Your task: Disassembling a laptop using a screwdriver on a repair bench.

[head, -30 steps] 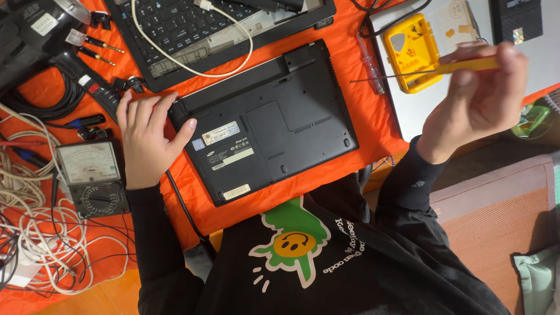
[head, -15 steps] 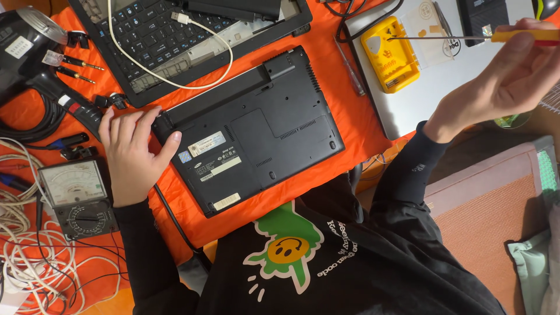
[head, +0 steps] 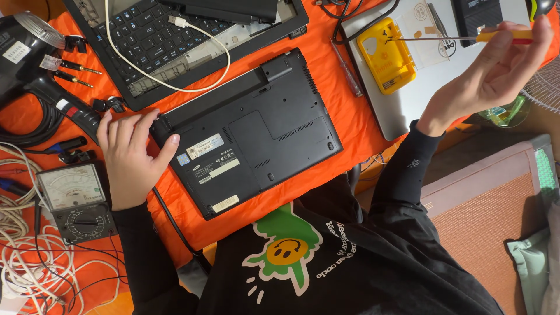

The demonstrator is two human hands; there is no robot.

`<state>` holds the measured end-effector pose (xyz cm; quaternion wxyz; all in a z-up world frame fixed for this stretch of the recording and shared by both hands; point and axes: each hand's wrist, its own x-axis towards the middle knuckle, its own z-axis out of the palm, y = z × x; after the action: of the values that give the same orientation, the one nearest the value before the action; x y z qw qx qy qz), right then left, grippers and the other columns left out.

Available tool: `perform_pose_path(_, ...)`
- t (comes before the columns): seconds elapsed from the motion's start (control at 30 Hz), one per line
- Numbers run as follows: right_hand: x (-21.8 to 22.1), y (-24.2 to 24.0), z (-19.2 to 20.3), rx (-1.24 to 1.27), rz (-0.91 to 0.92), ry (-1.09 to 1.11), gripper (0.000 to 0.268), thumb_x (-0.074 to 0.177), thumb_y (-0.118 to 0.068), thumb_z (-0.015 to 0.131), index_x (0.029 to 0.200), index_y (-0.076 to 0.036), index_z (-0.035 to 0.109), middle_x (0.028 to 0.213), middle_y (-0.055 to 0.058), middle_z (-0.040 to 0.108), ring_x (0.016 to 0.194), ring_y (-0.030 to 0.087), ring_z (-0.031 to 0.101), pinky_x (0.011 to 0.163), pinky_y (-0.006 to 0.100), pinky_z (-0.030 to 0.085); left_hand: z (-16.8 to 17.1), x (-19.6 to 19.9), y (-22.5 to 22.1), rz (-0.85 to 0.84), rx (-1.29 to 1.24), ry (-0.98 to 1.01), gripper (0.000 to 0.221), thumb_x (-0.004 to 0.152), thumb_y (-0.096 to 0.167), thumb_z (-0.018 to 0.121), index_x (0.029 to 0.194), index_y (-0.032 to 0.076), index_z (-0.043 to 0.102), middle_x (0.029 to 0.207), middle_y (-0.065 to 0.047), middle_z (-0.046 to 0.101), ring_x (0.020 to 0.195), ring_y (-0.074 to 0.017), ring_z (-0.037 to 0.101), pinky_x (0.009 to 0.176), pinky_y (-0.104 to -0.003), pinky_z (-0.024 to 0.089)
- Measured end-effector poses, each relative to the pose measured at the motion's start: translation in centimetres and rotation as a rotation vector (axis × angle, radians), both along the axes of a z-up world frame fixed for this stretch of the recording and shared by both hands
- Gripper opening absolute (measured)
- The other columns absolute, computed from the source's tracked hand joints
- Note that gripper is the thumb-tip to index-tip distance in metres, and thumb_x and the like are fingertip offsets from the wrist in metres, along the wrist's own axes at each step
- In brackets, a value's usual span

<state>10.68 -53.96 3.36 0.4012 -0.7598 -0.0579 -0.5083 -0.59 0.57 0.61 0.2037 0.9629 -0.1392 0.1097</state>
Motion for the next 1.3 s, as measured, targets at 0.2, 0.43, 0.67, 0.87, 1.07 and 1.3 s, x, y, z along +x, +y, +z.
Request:
perform_pose_path(0.2,0.0,-1.6,-1.1,-0.025,-0.035,-0.042,0.035,0.117,0.001,0.061,0.149,-0.008,0.05,0.108,0.009,0.067,0.09,0.014,0.06,0.081,0.03,0.052,0.0,0.0,0.0,-0.006,-0.001,0.001,0.044,0.105,0.036,0.077,0.133,0.002,0.067,0.118,-0.011,0.062,0.115,-0.027,0.058,0.129,-0.051,0.03)
perform_pose_path(0.43,-0.3,-1.9,-1.0,-0.034,-0.071,-0.054,0.03,0.117,-0.002,0.061,0.145,-0.008,0.055,0.109,0.011,0.073,0.096,0.018,0.064,0.081,0.032,0.054,0.0,0.1,0.1,-0.005,-0.003,0.003,0.045,0.105,0.037,0.077,0.133,0.002,0.067,0.117,-0.011,0.062,0.116,-0.0271,0.058,0.128,-0.051,0.029)
perform_pose_path(0.67,0.2,-2.4,-1.6,-0.016,-0.046,-0.1,0.028,0.115,-0.003,0.064,0.142,-0.009,0.061,0.103,0.008,0.068,0.086,0.016,0.058,0.078,0.033,0.051,0.1,0.0,0.0,-0.004,-0.01,-0.001,0.045,0.106,0.037,0.076,0.132,0.002,0.067,0.118,-0.011,0.063,0.115,-0.027,0.058,0.128,-0.051,0.029)
perform_pose_path(0.87,0.1,-3.0,-2.0,0.044,-0.076,-0.042,0.028,0.115,-0.009,0.067,0.143,-0.009,0.063,0.096,0.005,0.064,0.082,0.015,0.055,0.076,0.032,0.048,0.2,0.0,-0.1,0.003,-0.006,0.002,0.045,0.106,0.037,0.077,0.132,0.002,0.067,0.118,-0.011,0.063,0.116,-0.0269,0.059,0.128,-0.051,0.03)
perform_pose_path(1.07,-0.2,-1.8,-0.7,0.08,0.007,-0.069,0.012,0.113,-0.006,0.066,0.123,0.001,0.071,0.099,0.011,0.066,0.086,0.019,0.059,0.078,0.033,0.05,0.4,0.0,-0.2,0.005,-0.013,0.013,0.044,0.106,0.036,0.077,0.132,0.002,0.067,0.119,-0.011,0.063,0.117,-0.0272,0.059,0.129,-0.051,0.028)
perform_pose_path(1.3,-1.9,5.3,1.8,0.211,0.373,-0.015,0.011,0.116,-0.008,0.059,0.127,-0.004,0.06,0.114,0.012,0.066,0.097,0.021,0.065,0.089,0.039,0.058,0.5,0.1,-0.1,0.004,-0.03,0.019,0.044,0.105,0.035,0.078,0.13,0.0,0.067,0.117,-0.011,0.062,0.118,-0.0287,0.058,0.131,-0.053,0.029)
